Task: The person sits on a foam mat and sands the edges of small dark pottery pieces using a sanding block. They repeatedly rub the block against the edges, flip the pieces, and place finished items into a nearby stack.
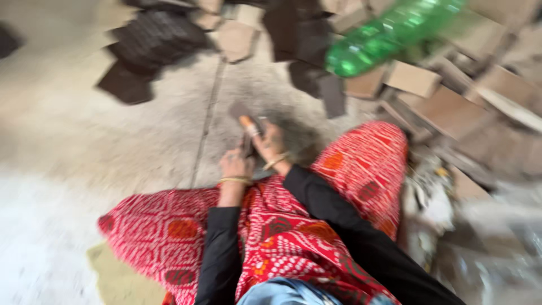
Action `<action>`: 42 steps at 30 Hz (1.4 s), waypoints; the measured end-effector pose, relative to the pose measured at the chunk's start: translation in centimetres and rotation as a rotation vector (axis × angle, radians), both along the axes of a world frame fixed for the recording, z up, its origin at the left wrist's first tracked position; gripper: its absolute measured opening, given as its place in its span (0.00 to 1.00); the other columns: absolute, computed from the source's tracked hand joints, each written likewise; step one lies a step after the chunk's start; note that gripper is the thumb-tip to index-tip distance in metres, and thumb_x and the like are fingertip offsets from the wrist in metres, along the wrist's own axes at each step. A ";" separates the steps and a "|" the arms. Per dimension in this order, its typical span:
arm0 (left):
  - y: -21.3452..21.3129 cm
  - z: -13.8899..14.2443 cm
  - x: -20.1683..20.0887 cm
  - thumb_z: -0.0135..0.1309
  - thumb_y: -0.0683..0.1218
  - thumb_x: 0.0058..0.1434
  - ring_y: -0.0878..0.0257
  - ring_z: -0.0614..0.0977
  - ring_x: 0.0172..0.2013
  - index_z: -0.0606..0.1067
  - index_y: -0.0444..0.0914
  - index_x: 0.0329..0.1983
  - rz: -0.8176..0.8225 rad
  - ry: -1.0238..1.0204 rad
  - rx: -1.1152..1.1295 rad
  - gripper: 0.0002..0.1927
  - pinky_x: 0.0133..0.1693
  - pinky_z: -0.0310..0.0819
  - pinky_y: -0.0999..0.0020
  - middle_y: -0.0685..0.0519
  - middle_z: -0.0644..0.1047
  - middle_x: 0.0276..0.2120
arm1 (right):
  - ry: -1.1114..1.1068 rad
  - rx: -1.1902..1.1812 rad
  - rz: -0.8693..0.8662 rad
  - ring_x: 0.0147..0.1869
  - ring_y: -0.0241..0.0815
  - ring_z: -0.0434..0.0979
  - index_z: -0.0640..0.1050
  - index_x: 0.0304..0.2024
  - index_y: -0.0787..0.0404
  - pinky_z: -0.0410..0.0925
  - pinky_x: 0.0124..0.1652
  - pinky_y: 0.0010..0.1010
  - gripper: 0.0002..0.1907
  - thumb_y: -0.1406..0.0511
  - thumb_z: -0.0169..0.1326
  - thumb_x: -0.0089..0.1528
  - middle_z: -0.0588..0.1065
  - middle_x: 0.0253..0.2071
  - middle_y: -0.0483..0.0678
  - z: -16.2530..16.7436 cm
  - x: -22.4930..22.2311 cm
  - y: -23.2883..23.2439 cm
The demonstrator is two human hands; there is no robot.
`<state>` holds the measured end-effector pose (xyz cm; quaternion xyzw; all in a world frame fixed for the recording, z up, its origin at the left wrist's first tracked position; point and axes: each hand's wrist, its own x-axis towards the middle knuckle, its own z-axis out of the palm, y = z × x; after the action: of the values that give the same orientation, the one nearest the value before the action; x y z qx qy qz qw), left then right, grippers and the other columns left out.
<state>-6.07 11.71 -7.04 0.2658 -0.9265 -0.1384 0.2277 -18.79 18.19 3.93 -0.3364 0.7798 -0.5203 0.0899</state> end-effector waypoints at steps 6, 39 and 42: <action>0.4 3.2 -1.0 0.55 0.48 0.53 0.47 0.81 0.41 0.70 0.39 0.67 0.062 -0.091 0.400 0.35 0.56 0.72 0.48 0.43 0.81 0.40 | -0.005 0.203 -0.133 0.39 0.53 0.76 0.73 0.59 0.71 0.70 0.40 0.36 0.32 0.56 0.62 0.61 0.74 0.45 0.63 -8.7 -1.8 -1.0; -0.4 8.7 2.7 0.66 0.45 0.55 0.42 0.72 0.61 0.50 0.45 0.78 -0.076 -0.164 0.777 0.52 0.68 0.58 0.52 0.38 0.72 0.62 | -0.538 -0.019 0.109 0.16 0.30 0.68 0.77 0.46 0.68 0.61 0.18 0.26 0.22 0.56 0.63 0.64 0.75 0.25 0.40 0.4 -0.5 -1.7; -1.3 7.9 4.3 0.69 0.40 0.55 0.46 0.56 0.73 0.40 0.40 0.79 -0.361 0.197 1.311 0.59 0.71 0.52 0.54 0.38 0.56 0.73 | -0.476 0.045 0.192 0.19 0.31 0.69 0.80 0.42 0.72 0.62 0.23 0.26 0.23 0.54 0.62 0.70 0.72 0.24 0.43 -1.9 0.3 0.7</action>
<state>-1.81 10.38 0.89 0.1761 -0.6562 -0.7298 0.0766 -18.48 18.90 2.06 -0.2747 0.7124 -0.5566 0.3275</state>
